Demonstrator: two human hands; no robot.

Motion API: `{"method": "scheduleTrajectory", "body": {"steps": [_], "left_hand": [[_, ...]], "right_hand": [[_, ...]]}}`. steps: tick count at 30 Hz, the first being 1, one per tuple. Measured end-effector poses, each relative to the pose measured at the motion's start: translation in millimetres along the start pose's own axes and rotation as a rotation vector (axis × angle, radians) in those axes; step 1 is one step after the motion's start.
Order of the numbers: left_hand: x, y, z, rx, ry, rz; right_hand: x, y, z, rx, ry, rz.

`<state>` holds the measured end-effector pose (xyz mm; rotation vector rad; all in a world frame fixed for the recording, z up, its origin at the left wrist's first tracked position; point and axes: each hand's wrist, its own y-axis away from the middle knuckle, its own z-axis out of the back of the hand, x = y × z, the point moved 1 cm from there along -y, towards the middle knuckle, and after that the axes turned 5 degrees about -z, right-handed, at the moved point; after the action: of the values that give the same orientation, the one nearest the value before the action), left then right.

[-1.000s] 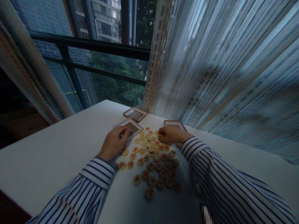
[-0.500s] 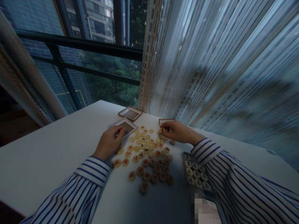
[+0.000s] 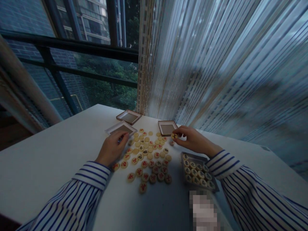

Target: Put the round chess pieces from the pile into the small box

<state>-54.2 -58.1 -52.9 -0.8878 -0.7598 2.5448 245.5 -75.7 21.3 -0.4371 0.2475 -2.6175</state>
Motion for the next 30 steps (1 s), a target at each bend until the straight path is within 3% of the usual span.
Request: {"method": "scheduleTrajectory", "body": {"steps": [4, 10, 16, 18, 21, 25, 30], "left_hand": [[-13, 6, 1.3, -0.011, 0.060, -0.027], [-42, 18, 1.6, -0.001, 0.286, 0.068], [-111, 15, -8.0, 0.196, 0.643, 0.253], [-136, 13, -18.9, 0.281, 0.780, 0.359], [-163, 12, -40.8, 0.343, 0.971, 0.385], [-179, 20, -63.3, 0.347, 1.212, 0.478], [-181, 27, -67.5, 0.331, 1.345, 0.585]], "right_hand": [[6, 22, -2, -0.120, -0.028, 0.035], [16, 48, -3, -0.231, -0.052, 0.049], [18, 63, 2, -0.315, -0.084, 0.109], [19, 68, 2, -0.344, -0.084, 0.134], [19, 76, 2, -0.380, -0.078, 0.150], [15, 85, 1, -0.386, -0.064, 0.139], [10, 88, 2, -0.326, -0.095, 0.146]]}}
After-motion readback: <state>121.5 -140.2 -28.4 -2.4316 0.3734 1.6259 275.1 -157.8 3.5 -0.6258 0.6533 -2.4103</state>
